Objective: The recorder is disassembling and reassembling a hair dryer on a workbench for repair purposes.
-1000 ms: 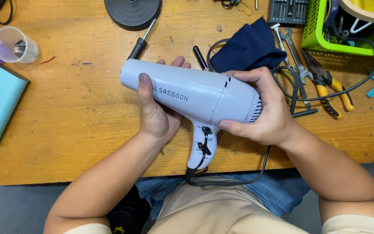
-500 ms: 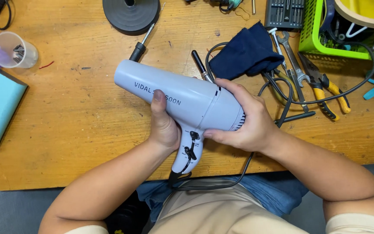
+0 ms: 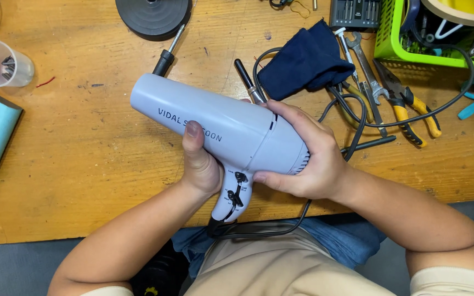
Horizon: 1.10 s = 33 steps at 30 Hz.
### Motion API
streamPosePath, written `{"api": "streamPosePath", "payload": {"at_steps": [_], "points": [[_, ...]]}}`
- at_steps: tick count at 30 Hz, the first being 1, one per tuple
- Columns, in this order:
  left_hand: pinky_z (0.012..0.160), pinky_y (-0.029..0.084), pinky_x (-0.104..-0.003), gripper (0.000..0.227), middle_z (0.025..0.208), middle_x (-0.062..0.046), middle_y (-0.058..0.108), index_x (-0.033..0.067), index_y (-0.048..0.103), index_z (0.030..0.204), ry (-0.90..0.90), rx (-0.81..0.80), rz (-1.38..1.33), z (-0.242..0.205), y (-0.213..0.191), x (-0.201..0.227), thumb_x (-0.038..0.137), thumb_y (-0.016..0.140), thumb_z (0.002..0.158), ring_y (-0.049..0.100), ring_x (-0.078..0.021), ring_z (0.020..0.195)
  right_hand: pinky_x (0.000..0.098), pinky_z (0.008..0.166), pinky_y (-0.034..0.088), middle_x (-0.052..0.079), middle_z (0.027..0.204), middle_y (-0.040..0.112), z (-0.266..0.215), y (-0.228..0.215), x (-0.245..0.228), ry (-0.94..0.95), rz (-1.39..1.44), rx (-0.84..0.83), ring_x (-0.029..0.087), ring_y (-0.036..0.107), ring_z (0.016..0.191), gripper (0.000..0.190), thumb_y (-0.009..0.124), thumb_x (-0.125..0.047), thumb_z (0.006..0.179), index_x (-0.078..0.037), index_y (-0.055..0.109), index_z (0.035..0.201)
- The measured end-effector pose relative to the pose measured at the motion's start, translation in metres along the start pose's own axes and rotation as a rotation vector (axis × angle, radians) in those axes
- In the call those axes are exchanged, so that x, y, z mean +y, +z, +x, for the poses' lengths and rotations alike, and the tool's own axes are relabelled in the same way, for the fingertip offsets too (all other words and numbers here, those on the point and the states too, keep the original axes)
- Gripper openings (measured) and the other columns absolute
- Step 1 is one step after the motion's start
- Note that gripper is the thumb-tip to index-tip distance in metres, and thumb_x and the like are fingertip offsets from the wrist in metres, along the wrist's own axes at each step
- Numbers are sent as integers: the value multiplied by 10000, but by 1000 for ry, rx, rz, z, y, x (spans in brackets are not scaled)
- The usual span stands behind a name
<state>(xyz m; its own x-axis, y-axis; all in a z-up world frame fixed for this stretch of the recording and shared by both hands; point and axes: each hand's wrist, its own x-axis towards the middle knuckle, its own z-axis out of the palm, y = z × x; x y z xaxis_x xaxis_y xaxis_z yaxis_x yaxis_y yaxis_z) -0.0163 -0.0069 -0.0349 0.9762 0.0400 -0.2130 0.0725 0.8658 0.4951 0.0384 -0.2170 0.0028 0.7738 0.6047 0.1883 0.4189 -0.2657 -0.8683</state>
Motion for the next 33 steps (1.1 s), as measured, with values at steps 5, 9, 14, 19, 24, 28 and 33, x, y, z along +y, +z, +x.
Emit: {"api": "streamPosePath", "payload": {"at_steps": [5, 9, 14, 19, 24, 28, 33], "points": [[1203, 590, -484, 899, 1358, -220, 814, -16, 743, 1430, 25, -5, 6, -2, -4, -3, 712, 894, 924, 779, -349, 1276, 434, 1299, 522, 275, 1595, 687, 3, -4, -7, -53, -4, 4, 375, 727, 1467, 1102, 1013, -449, 805, 87, 520, 1632], [1199, 594, -484, 881, 1367, -214, 813, -6, 754, 1415, 30, -3, 26, -2, 1, 0, 715, 894, 929, 777, -345, 1285, 429, 1340, 512, 257, 1624, 677, 5, -3, -6, -29, 78, 1, 346, 706, 1498, 1097, 1022, -400, 806, 84, 511, 1647], [1186, 597, -486, 896, 1354, -227, 812, -27, 740, 1417, 19, 33, 3, 0, -1, -1, 699, 894, 915, 780, -354, 1265, 428, 1371, 483, 241, 1652, 659, 8, -6, 0, 5, 141, -32, 323, 672, 1532, 1093, 1017, -366, 812, 69, 495, 1668], [1257, 566, -523, 865, 1412, -207, 782, -6, 707, 1480, 50, -71, -19, 3, -16, 0, 667, 912, 975, 743, -364, 1344, 452, 1372, 519, 294, 1642, 659, 9, -9, 1, -79, 133, 21, 367, 701, 1523, 1115, 1045, -369, 787, 107, 507, 1641], [1190, 564, -408, 684, 1374, -86, 719, 91, 617, 1496, -83, -241, 404, -1, -32, -7, 635, 781, 1115, 689, -235, 1320, 373, 1261, 547, 242, 1581, 686, 11, -25, 17, 72, 197, 85, 290, 697, 1417, 1017, 960, -310, 811, 80, 541, 1651], [1409, 434, -439, 569, 1618, -201, 663, -1, 548, 1638, -103, -265, 203, 9, -39, 1, 386, 652, 1235, 595, -300, 1565, 371, 1191, 575, 246, 1542, 681, 17, -32, 24, 92, 206, 148, 308, 689, 1377, 987, 919, -340, 847, 80, 543, 1657], [1240, 554, -362, 639, 1512, -101, 711, -23, 494, 1698, -218, -385, 697, 7, -24, 20, 247, 687, 1152, 687, -193, 1379, 379, 1127, 545, 234, 1509, 660, 25, -47, 42, 51, 93, 225, 310, 651, 1331, 925, 887, -358, 941, 98, 553, 1673]]}}
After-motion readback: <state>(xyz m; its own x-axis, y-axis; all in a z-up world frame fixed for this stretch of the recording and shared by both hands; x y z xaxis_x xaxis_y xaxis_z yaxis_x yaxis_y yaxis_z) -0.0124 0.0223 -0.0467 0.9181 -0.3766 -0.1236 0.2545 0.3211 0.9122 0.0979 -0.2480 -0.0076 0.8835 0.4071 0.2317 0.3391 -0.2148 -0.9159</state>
